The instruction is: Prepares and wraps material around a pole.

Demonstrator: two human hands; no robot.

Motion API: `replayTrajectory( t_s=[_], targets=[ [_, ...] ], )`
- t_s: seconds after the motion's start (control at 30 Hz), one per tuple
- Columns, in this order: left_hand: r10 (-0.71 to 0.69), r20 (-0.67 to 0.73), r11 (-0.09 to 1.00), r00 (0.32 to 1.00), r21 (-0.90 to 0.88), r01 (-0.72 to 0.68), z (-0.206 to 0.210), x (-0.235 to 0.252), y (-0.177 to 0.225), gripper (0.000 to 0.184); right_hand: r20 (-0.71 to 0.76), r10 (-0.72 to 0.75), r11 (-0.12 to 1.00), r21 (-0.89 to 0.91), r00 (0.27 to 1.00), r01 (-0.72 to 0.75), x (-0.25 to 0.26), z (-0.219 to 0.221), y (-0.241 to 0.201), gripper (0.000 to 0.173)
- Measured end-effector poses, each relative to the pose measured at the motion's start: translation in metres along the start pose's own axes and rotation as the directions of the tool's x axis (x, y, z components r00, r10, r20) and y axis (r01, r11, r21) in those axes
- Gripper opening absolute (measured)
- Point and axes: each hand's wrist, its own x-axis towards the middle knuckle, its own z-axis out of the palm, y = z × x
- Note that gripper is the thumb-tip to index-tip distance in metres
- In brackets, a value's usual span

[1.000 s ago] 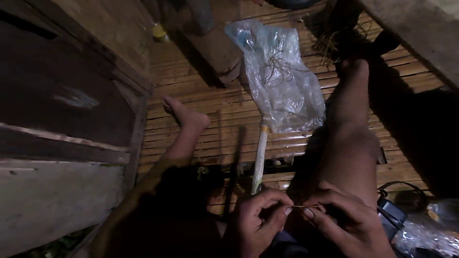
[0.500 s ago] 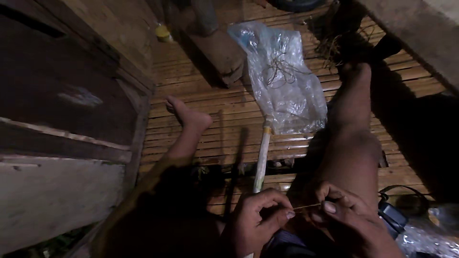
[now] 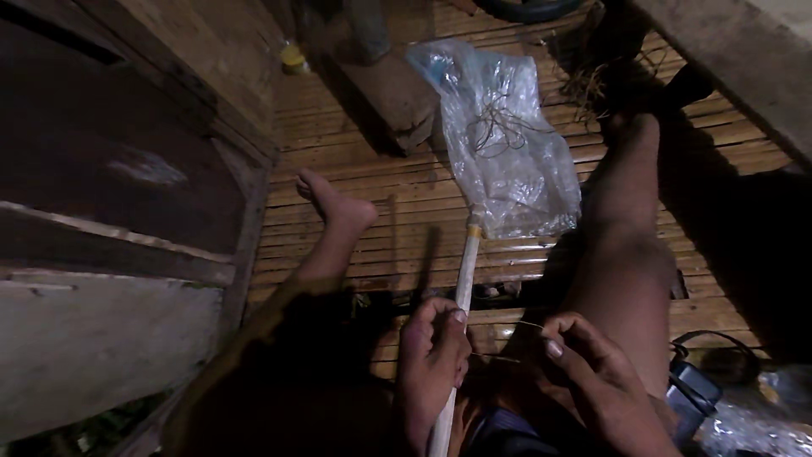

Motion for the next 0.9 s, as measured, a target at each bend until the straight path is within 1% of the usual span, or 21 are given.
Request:
replayTrajectory(
  t_s=[0.1,0.2,0.27,0.33,0.4,0.47,0.5,0.57,0.6,0.67,0.7,0.77,0.8,0.83,0.87,0.9],
  targets=[
    [-0.059,-0.034,0.998,0.998,0.011,0.060,0.000,0.001,0.002,0.010,-0.079,-0.065,0.981,-0.190,0.995,0.049,-0.001,-0.001,0.004,0.018],
    [-0.079,0.008,0.997,0.997,-0.012,0.079,-0.002,0.003,0.000,0.010,-0.129,-0.107,0.963,-0.262,0.986,0.070,-0.003,-0.004,0.011,0.024],
    [-0.091,0.017,0.996,0.996,0.010,0.091,-0.003,0.004,-0.002,0.010,-0.113,-0.163,0.922,-0.371,0.980,0.111,-0.002,-0.008,0.015,0.028],
    [-0.120,-0.009,0.991,0.993,0.052,0.120,-0.003,0.006,-0.003,0.011,-0.057,-0.223,0.843,-0.513,0.973,0.163,-0.001,-0.014,0.017,0.031],
    [-0.133,-0.024,0.987,0.991,0.084,0.135,-0.004,0.007,-0.004,0.010,-0.023,-0.228,0.785,-0.596,0.973,0.170,-0.001,-0.019,0.017,0.036],
    [-0.106,-0.005,0.988,0.994,0.109,0.106,-0.007,0.008,-0.006,0.009,0.000,-0.224,0.748,-0.641,0.975,0.172,-0.002,-0.024,0.015,0.036],
    [-0.082,0.023,0.988,0.996,0.133,0.078,-0.008,0.008,-0.007,0.007,0.005,-0.242,0.726,-0.662,0.970,0.185,-0.002,-0.028,0.014,0.033],
    [-0.032,0.124,0.971,0.992,0.238,0.002,-0.016,0.009,-0.010,0.005,-0.014,-0.287,0.684,-0.703,0.958,0.195,-0.002,-0.039,0.010,0.026],
    [-0.018,0.188,0.945,0.982,0.324,-0.045,-0.021,0.009,-0.011,0.006,-0.049,-0.294,0.672,-0.721,0.954,0.170,-0.003,-0.046,0.005,0.025],
    [-0.045,0.282,0.866,0.958,0.490,-0.103,-0.031,0.009,-0.010,0.010,-0.129,-0.307,0.644,-0.758,0.943,0.106,-0.003,-0.062,-0.006,0.027],
    [-0.077,0.291,0.820,0.954,0.562,-0.105,-0.034,0.009,-0.008,0.012,-0.165,-0.312,0.640,-0.764,0.935,0.079,-0.003,-0.072,-0.009,0.028],
    [-0.183,0.253,0.709,0.950,0.704,-0.050,-0.036,0.009,0.005,0.017,-0.235,-0.333,0.625,-0.780,0.913,0.027,-0.001,-0.089,-0.012,0.029],
    [-0.252,0.216,0.664,0.943,0.748,0.006,-0.035,0.009,0.016,0.019,-0.244,-0.347,0.577,-0.817,0.905,0.001,-0.001,-0.096,-0.011,0.029],
    [-0.304,0.184,0.621,0.935,0.783,0.048,-0.033,0.010,0.024,0.020,-0.228,-0.362,0.494,-0.869,0.904,-0.022,0.000,-0.101,-0.009,0.031],
    [-0.322,0.164,0.580,0.932,0.812,0.058,-0.030,0.010,0.027,0.021,-0.182,-0.373,0.404,-0.915,0.910,-0.018,0.001,-0.104,-0.007,0.035],
    [-0.302,0.166,0.546,0.939,0.837,0.027,-0.028,0.010,0.026,0.021,-0.122,-0.370,0.337,-0.941,0.921,0.011,0.003,-0.101,-0.007,0.041]
  ],
)
